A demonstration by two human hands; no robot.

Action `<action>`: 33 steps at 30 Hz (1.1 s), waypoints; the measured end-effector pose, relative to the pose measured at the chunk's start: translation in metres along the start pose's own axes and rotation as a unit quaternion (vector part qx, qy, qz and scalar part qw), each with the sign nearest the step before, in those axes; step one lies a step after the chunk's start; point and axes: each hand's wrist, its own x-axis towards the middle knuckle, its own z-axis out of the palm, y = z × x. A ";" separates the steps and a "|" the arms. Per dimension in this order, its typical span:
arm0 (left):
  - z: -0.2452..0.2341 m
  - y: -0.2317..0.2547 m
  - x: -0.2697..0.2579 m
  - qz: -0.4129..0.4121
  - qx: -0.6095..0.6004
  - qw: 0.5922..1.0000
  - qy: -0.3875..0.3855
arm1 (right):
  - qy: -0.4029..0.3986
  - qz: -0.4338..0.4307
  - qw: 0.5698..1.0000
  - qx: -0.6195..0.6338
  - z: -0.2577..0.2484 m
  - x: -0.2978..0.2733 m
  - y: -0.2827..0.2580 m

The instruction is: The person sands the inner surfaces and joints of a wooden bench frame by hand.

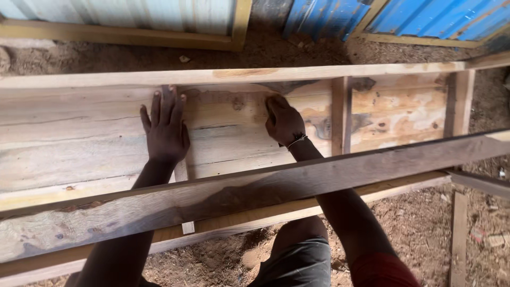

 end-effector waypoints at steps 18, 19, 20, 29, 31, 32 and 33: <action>0.019 0.006 -0.006 -0.045 -0.020 0.997 0.061 | -0.025 0.058 0.996 -0.056 -0.020 -0.015 0.080; 0.019 0.005 -0.002 -0.047 -0.017 0.997 0.063 | -0.043 0.087 0.994 -0.052 -0.022 -0.006 0.080; 0.020 0.005 0.001 -0.049 -0.013 0.997 0.065 | -0.012 0.066 0.996 -0.058 -0.020 0.001 0.078; 0.025 0.006 -0.007 -0.053 -0.013 0.995 0.083 | -0.094 0.072 0.988 -0.103 -0.031 0.001 0.050; 0.024 0.002 -0.008 -0.047 -0.019 0.994 0.095 | 0.014 0.017 0.999 -0.031 -0.028 0.004 0.031; 0.026 0.001 -0.007 -0.043 -0.025 0.994 0.096 | 0.005 0.029 0.999 -0.034 -0.020 0.004 0.020; 0.028 0.000 -0.011 -0.045 -0.030 0.994 0.096 | -0.008 0.038 0.999 -0.037 -0.008 0.004 0.007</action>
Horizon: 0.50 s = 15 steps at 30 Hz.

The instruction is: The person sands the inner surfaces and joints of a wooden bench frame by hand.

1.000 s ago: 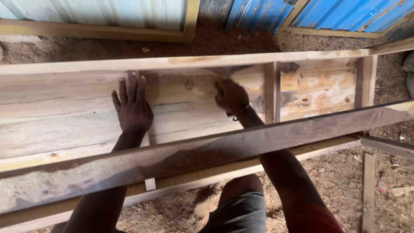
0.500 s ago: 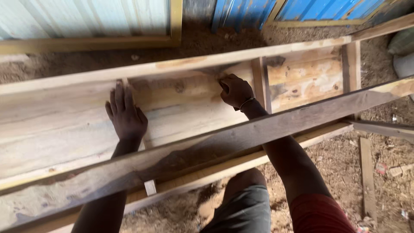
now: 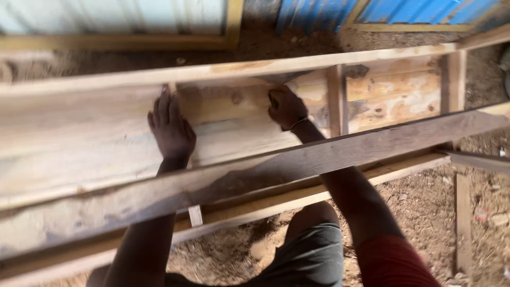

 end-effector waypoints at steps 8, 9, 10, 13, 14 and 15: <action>-0.002 0.008 0.003 -0.004 0.002 1.000 0.024 | 0.021 -0.089 0.995 0.032 0.037 0.012 -0.067; -0.002 0.008 0.004 -0.005 0.015 1.000 0.026 | -0.001 -0.084 0.996 0.024 0.045 0.009 -0.084; -0.004 0.007 0.001 -0.009 0.017 0.999 0.026 | -0.023 -0.077 0.997 0.018 0.049 0.005 -0.097; -0.005 0.007 0.008 -0.013 0.014 1.000 0.025 | -0.125 0.010 0.992 0.010 0.045 0.014 -0.113; -0.006 0.011 0.005 -0.019 0.007 1.000 0.019 | -0.090 -0.004 0.995 0.031 0.044 0.015 -0.115; -0.007 0.012 0.003 -0.026 0.001 1.000 0.014 | -0.054 -0.017 0.997 0.053 0.044 0.018 -0.117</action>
